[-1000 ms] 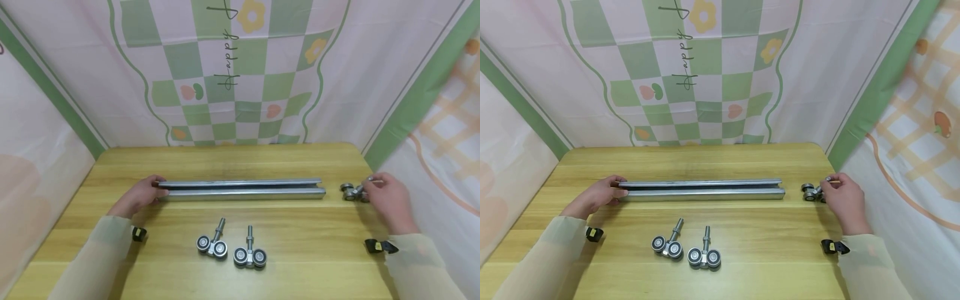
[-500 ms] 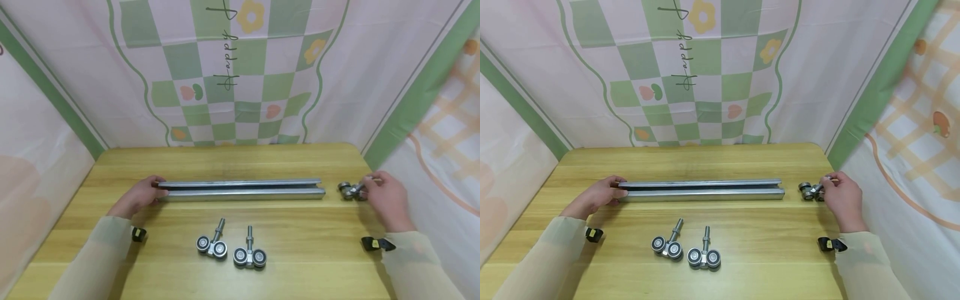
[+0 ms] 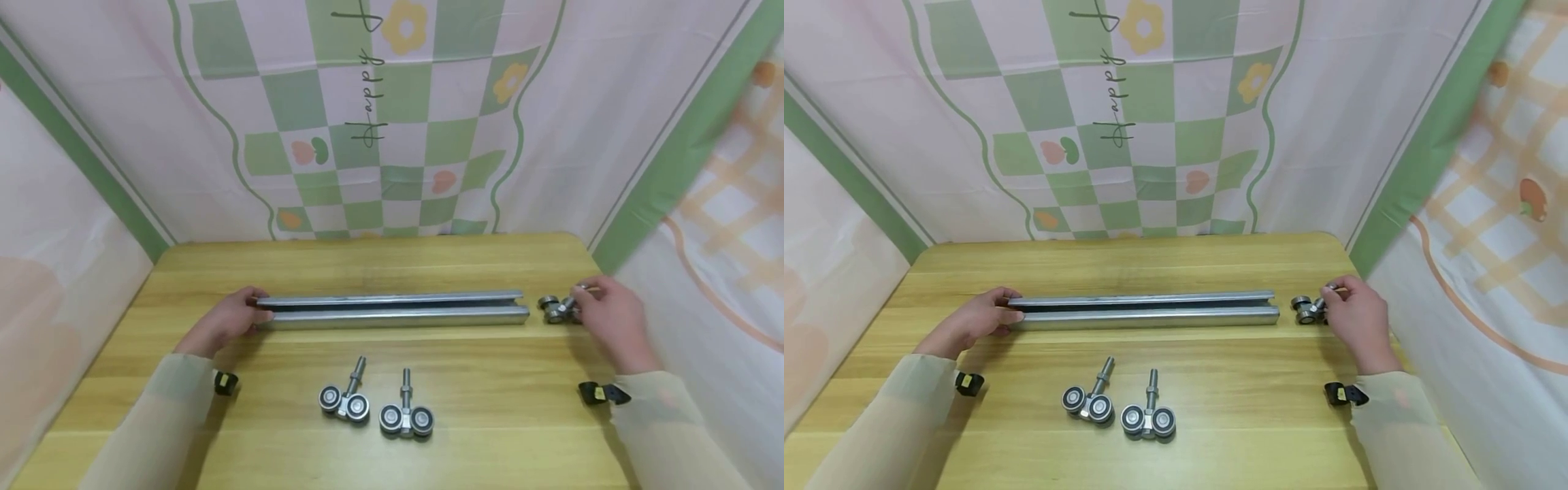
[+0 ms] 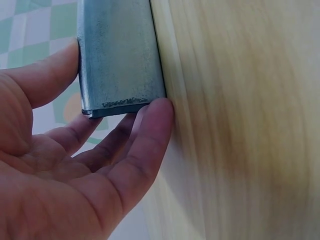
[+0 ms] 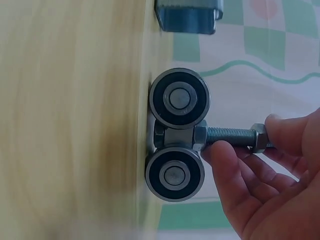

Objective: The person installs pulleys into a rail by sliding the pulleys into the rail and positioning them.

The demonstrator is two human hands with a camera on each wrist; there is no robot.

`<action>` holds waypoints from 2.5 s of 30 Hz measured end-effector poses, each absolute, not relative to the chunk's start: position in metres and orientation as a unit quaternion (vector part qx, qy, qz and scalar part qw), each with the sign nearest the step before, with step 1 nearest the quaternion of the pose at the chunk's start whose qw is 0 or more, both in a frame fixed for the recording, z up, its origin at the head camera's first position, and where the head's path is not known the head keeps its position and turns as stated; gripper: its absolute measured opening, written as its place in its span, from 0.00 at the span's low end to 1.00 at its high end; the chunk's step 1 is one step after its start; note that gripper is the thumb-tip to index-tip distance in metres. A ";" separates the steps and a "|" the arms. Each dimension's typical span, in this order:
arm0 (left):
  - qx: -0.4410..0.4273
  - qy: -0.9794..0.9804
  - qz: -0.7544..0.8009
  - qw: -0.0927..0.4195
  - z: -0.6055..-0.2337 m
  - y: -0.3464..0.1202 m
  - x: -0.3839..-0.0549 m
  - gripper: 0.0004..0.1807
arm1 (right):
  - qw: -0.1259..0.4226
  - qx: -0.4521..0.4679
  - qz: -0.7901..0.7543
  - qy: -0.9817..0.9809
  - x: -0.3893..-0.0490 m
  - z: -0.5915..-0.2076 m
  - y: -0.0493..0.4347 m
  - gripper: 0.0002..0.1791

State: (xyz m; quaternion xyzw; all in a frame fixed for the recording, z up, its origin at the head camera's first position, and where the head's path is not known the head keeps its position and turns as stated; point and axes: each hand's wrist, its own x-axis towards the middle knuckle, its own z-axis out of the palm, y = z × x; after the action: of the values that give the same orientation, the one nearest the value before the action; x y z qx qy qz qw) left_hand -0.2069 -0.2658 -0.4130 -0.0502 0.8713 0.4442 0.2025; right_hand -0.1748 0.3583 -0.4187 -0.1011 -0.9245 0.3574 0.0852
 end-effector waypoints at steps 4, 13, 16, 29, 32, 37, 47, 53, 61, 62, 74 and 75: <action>-0.051 0.871 0.445 0.202 -0.414 -0.267 -0.208 0.28 | 0.088 -0.091 0.360 -0.924 -0.177 -0.418 0.352 0.20; -0.053 0.871 0.444 0.202 -0.418 -0.269 -0.211 0.28 | 0.097 -0.078 0.355 -0.926 -0.182 -0.421 0.343 0.18; -0.054 0.872 0.443 0.201 -0.418 -0.269 -0.211 0.28 | 0.104 -0.072 0.355 -0.926 -0.184 -0.422 0.340 0.17; -0.054 0.869 0.447 0.206 -0.417 -0.268 -0.211 0.29 | 0.100 -0.071 0.359 -0.925 -0.186 -0.419 0.325 0.15; -0.057 0.869 0.446 0.206 -0.417 -0.268 -0.211 0.30 | 0.098 -0.074 0.360 -0.925 -0.186 -0.418 0.323 0.15; -0.061 0.870 0.444 0.206 -0.417 -0.269 -0.211 0.30 | 0.096 -0.071 0.380 -0.917 -0.185 -0.418 0.321 0.15; -0.059 0.869 0.448 0.203 -0.417 -0.269 -0.210 0.30 | 0.097 -0.057 0.386 -0.916 -0.185 -0.418 0.312 0.15; -0.057 0.867 0.451 0.204 -0.418 -0.269 -0.210 0.30 | 0.091 -0.044 0.388 -0.916 -0.185 -0.419 0.306 0.15; -0.059 0.866 0.453 0.202 -0.417 -0.267 -0.208 0.30 | 0.095 -0.020 0.368 -0.925 -0.182 -0.421 0.309 0.28; -0.059 0.866 0.453 0.202 -0.417 -0.267 -0.208 0.31 | 0.106 -0.020 0.370 -0.923 -0.181 -0.421 0.310 0.29; -0.062 0.866 0.452 0.202 -0.418 -0.267 -0.207 0.31 | 0.150 0.014 0.336 -0.930 -0.181 -0.418 0.304 0.18; -0.061 0.866 0.453 0.202 -0.418 -0.267 -0.206 0.31 | 0.149 0.014 0.335 -0.930 -0.181 -0.418 0.302 0.18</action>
State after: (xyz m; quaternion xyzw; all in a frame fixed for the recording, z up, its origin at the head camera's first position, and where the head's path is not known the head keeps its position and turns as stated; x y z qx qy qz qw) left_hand -0.2065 -0.2666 -0.4181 -0.0606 0.8663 0.4527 0.2024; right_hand -0.1812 0.3024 -0.4177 0.0137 -0.9303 0.3347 0.1491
